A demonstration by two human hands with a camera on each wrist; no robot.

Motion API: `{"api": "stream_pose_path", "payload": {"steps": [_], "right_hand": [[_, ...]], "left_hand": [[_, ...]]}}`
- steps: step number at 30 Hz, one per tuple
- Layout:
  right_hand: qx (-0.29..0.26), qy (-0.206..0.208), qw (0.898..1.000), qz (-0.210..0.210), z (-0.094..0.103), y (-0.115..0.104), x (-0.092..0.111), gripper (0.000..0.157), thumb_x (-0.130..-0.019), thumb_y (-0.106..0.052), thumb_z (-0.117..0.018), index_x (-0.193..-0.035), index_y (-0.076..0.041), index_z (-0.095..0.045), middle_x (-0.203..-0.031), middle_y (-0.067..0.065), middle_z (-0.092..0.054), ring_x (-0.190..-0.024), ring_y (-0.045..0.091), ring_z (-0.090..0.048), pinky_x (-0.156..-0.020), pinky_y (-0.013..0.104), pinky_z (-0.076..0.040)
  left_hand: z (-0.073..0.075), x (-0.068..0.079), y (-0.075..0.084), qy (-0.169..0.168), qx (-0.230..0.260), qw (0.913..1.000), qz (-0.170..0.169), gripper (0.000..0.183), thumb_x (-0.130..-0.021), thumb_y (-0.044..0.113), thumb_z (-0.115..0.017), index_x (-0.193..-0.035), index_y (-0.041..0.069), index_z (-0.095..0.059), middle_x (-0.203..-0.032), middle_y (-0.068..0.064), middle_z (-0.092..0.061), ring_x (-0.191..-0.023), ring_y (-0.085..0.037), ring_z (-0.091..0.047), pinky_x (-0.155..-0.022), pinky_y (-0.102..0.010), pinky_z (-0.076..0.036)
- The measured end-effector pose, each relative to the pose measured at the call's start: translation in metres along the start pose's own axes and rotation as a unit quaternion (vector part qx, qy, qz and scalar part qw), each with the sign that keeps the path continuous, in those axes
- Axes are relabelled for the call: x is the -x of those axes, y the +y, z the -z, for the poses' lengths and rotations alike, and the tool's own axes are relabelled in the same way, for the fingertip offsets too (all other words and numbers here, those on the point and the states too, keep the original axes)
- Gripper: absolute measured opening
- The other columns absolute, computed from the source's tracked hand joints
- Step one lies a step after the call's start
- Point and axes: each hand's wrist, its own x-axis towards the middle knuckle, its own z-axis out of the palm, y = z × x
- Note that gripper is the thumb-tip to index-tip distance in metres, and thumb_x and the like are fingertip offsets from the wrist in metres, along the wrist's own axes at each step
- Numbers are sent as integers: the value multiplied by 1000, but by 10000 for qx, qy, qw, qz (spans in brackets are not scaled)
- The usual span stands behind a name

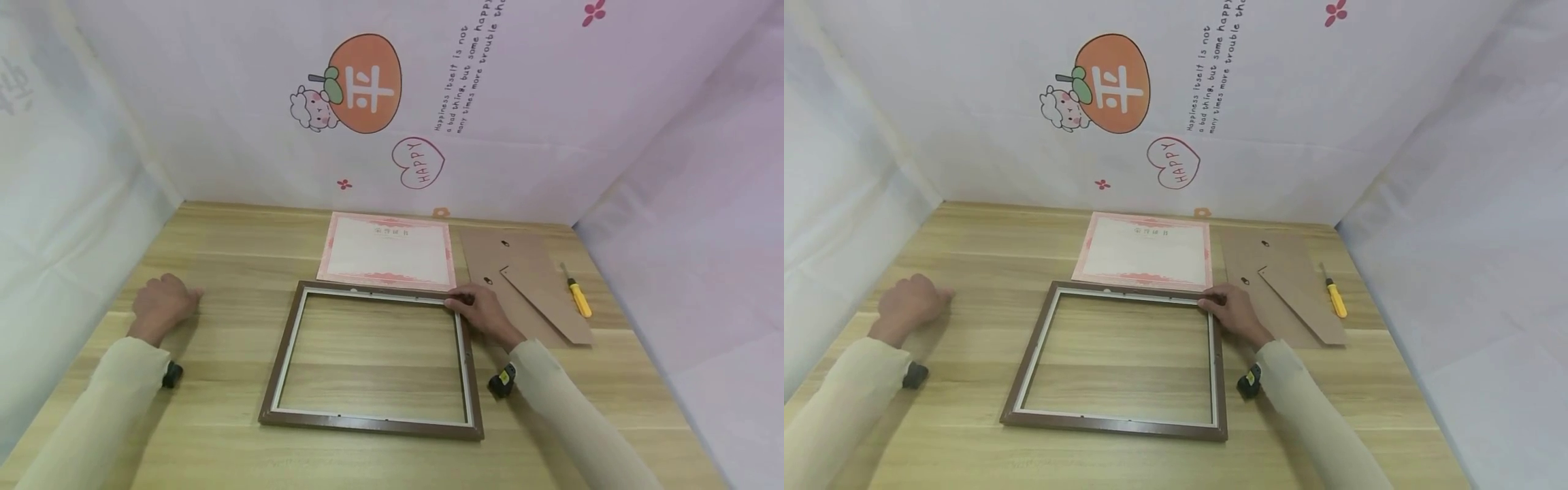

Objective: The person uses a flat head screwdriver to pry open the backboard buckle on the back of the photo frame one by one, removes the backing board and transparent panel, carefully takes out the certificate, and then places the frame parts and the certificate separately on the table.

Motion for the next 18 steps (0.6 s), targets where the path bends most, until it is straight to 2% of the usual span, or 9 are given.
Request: {"api": "stream_pose_path", "payload": {"steps": [5,9,13,16,18], "right_hand": [[-127,-34,9999,-39,-2,-3,-2,26,-92,-25,-70,-112,-8,-71,-110,12,-67,-92,21,-56,-76,29,-46],[-182,-136,9996,-154,2,-5,-3,33,-95,-29,-66,-121,-9,-66,-115,12,-66,-101,24,-61,-86,36,-53],[-131,-71,9998,-149,12,-4,0,40,-98,-31,-60,-131,-7,-59,-126,16,-62,-114,33,-60,-98,47,-52],[87,78,9999,4,21,-5,4,45,-100,-29,-58,-136,-3,-54,-133,22,-57,-121,40,-56,-102,54,-48],[340,182,9992,97,28,-7,9,48,-100,-29,-56,-139,-1,-51,-138,25,-53,-127,43,-50,-106,58,-43]], "left_hand": [[-2,2,-3,169,-59,9996,-217,61,-101,35,-42,-107,-26,-43,-99,-46,-51,-92,-56,-57,-62,-50,-51],[-3,4,-4,262,-26,9987,-447,61,-101,35,-39,-108,-26,-43,-100,-47,-50,-92,-58,-56,-62,-53,-50],[-3,11,-1,348,-86,9958,-840,64,-99,36,-36,-114,-26,-41,-112,-51,-43,-105,-63,-44,-79,-65,-46],[-5,19,5,460,-229,9905,-1276,66,-100,37,-39,-126,-24,-38,-129,-50,-33,-119,-65,-30,-96,-72,-36],[-7,25,10,572,-373,9846,-1608,69,-101,41,-41,-135,-19,-35,-139,-48,-26,-127,-65,-23,-102,-74,-28]]}}
